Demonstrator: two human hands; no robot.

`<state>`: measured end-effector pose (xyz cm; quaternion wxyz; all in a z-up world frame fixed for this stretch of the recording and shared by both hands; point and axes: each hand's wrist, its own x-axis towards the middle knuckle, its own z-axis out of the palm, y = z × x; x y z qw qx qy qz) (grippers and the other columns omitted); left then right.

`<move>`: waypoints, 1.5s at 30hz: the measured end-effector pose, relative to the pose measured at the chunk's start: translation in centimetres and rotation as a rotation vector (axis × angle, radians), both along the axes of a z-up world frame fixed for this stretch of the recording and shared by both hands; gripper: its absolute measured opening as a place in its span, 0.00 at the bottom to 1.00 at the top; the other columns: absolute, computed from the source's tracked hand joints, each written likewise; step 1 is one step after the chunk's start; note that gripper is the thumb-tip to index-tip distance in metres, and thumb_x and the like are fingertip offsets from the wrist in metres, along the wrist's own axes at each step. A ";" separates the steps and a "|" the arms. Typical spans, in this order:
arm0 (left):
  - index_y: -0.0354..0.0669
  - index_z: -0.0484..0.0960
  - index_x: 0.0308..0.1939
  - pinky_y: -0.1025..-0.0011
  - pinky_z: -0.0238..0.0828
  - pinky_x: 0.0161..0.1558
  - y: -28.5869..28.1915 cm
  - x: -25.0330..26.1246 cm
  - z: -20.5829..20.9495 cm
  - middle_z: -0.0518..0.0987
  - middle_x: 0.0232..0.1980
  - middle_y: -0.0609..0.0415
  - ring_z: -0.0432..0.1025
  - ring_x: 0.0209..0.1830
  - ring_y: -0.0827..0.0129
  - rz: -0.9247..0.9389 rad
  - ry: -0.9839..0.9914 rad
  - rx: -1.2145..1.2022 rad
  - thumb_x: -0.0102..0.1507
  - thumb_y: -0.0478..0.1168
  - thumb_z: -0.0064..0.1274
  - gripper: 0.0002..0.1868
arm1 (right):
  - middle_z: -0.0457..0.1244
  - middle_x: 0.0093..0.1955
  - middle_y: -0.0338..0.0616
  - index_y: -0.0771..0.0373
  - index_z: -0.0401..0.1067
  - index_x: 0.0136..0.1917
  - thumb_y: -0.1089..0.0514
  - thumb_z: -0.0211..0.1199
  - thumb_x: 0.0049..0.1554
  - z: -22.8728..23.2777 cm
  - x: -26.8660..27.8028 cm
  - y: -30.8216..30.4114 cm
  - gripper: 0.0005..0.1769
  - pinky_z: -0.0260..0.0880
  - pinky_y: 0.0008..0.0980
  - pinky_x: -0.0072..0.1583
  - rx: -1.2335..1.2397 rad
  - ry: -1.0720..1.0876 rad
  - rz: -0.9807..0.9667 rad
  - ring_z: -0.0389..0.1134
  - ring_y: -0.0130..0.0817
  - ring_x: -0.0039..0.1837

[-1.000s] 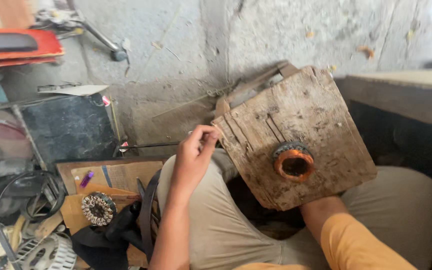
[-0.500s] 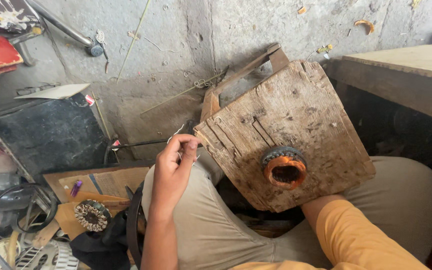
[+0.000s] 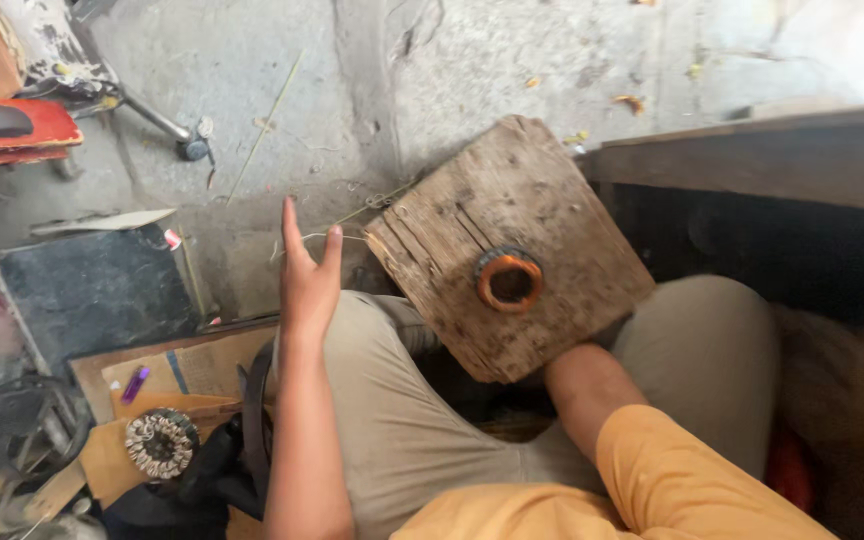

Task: The person sits on the floor and uses shears to cut and adjust a copper-wound coil on a wooden block. They then unwind a spool of white wire, cut a length, and begin threading it through the coil.

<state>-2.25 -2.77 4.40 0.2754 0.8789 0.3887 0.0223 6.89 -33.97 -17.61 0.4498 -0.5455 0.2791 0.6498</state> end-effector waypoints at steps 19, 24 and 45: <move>0.51 0.86 0.57 0.53 0.64 0.65 -7.8 -0.9 -6.9 0.79 0.65 0.53 0.74 0.66 0.60 -0.809 0.929 -0.009 0.66 0.47 0.49 0.18 | 0.69 0.61 0.42 0.57 0.73 0.63 0.45 0.53 0.63 5.7 -2.3 0.2 0.22 0.69 0.45 0.65 0.034 0.039 -0.688 0.69 0.38 0.63; 0.51 0.82 0.61 0.61 0.67 0.68 -7.8 0.6 -6.1 0.76 0.68 0.53 0.70 0.69 0.61 -0.941 1.072 -0.072 0.64 0.62 0.53 0.28 | 0.69 0.61 0.42 0.57 0.72 0.63 0.45 0.52 0.63 5.7 -1.8 0.5 0.22 0.69 0.45 0.65 0.044 0.053 -0.709 0.69 0.37 0.63; 0.59 0.75 0.68 0.62 0.65 0.67 -7.2 1.1 -14.5 0.75 0.71 0.57 0.69 0.69 0.59 -1.090 1.134 -0.503 0.64 0.55 0.51 0.28 | 0.69 0.61 0.40 0.56 0.71 0.63 0.44 0.51 0.64 0.8 -0.7 0.5 0.21 0.69 0.46 0.67 -0.084 0.215 -0.520 0.69 0.37 0.64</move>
